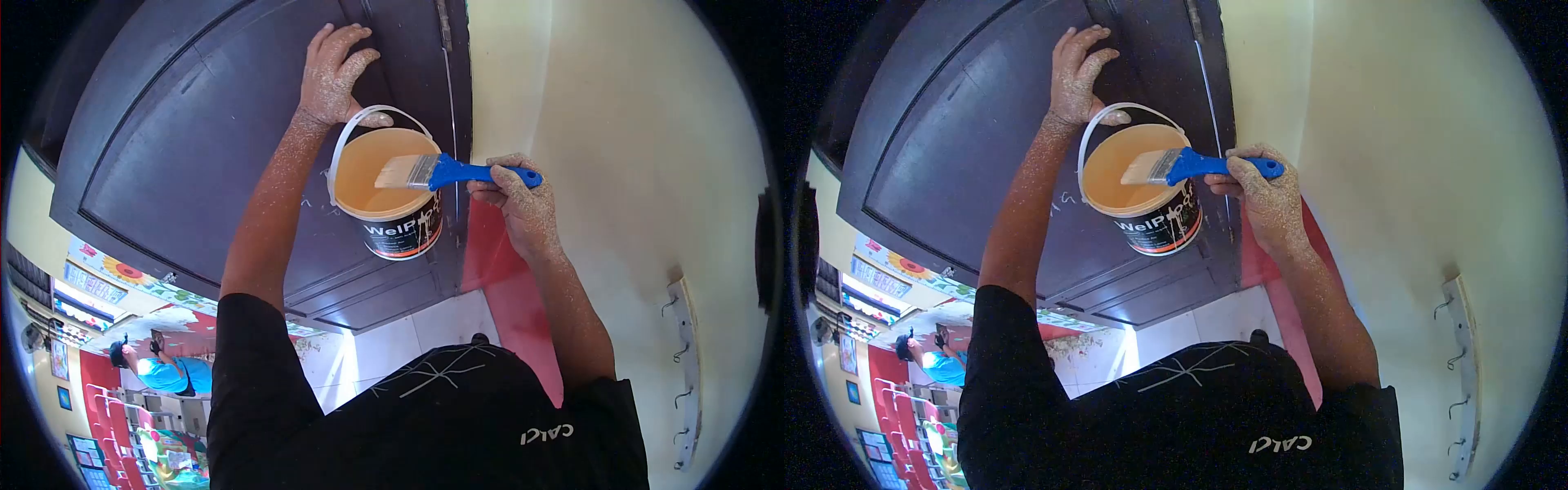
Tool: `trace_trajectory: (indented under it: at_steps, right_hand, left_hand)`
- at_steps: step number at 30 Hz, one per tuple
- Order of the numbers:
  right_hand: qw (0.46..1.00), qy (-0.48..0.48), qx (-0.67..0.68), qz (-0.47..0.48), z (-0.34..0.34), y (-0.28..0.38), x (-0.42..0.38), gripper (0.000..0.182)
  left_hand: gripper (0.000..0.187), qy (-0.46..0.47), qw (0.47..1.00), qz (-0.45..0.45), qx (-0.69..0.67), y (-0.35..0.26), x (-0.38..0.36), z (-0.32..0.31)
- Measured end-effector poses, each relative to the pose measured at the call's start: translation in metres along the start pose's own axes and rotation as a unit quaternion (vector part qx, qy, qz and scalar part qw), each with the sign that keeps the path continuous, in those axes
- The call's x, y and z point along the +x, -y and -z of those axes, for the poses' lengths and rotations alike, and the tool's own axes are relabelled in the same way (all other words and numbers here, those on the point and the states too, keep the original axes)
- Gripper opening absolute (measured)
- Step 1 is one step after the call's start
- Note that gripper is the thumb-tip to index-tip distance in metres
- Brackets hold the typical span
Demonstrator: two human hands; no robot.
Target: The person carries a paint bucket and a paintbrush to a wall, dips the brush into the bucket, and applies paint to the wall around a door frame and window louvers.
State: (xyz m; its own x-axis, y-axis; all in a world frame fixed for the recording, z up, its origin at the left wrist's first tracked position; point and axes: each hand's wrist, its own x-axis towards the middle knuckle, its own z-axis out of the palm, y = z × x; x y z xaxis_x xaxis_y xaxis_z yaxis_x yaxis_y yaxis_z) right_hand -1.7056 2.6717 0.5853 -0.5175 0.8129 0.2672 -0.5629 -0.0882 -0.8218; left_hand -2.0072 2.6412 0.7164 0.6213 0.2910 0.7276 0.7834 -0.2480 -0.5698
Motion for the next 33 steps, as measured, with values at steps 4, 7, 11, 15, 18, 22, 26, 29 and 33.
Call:
trace_trajectory:
  at_steps: [4, 7, 11, 15, 18, 22, 26, 29, 33]
  right_hand:
    - [1.000, -0.024, 0.014, -0.004, 0.003, -0.012, 0.012, 0.014]
    - [1.000, -0.016, 0.011, -0.002, 0.009, -0.025, 0.018, 0.016]
    - [0.998, 0.020, -0.060, -0.004, 0.000, -0.019, 0.034, 0.023]
    - [0.831, 0.236, -0.492, 0.111, -0.044, 0.013, 0.071, 0.024]
    - [0.664, 0.403, -0.613, 0.143, -0.070, 0.001, 0.105, 0.024]
    - [0.557, 0.475, -0.680, 0.047, -0.095, -0.056, 0.122, 0.026]
    - [0.540, 0.479, -0.692, -0.023, -0.120, -0.067, 0.114, 0.027]
    - [0.558, 0.491, -0.669, 0.005, -0.117, -0.064, 0.123, 0.029]
    - [0.633, 0.446, -0.633, 0.011, -0.102, -0.054, 0.137, 0.028]
  left_hand:
    - [0.087, 0.013, 1.000, 0.021, 0.010, 0.009, -0.010, -0.005]
    - [0.086, 0.034, 0.999, 0.028, 0.028, 0.013, -0.013, -0.006]
    - [0.085, 0.064, 0.996, 0.037, 0.055, 0.016, -0.011, -0.007]
    - [0.083, 0.080, 0.993, 0.035, 0.074, 0.023, -0.012, -0.008]
    - [0.084, 0.088, 0.992, 0.030, 0.087, 0.024, -0.013, -0.009]
    - [0.082, 0.086, 0.994, -0.005, 0.064, 0.024, -0.014, -0.007]
    - [0.080, 0.113, 0.991, -0.001, 0.065, 0.023, -0.018, -0.005]
    - [0.079, 0.120, 0.991, 0.021, 0.060, 0.024, -0.019, -0.015]
    - [0.079, 0.125, 0.990, 0.031, 0.061, 0.021, -0.015, -0.012]
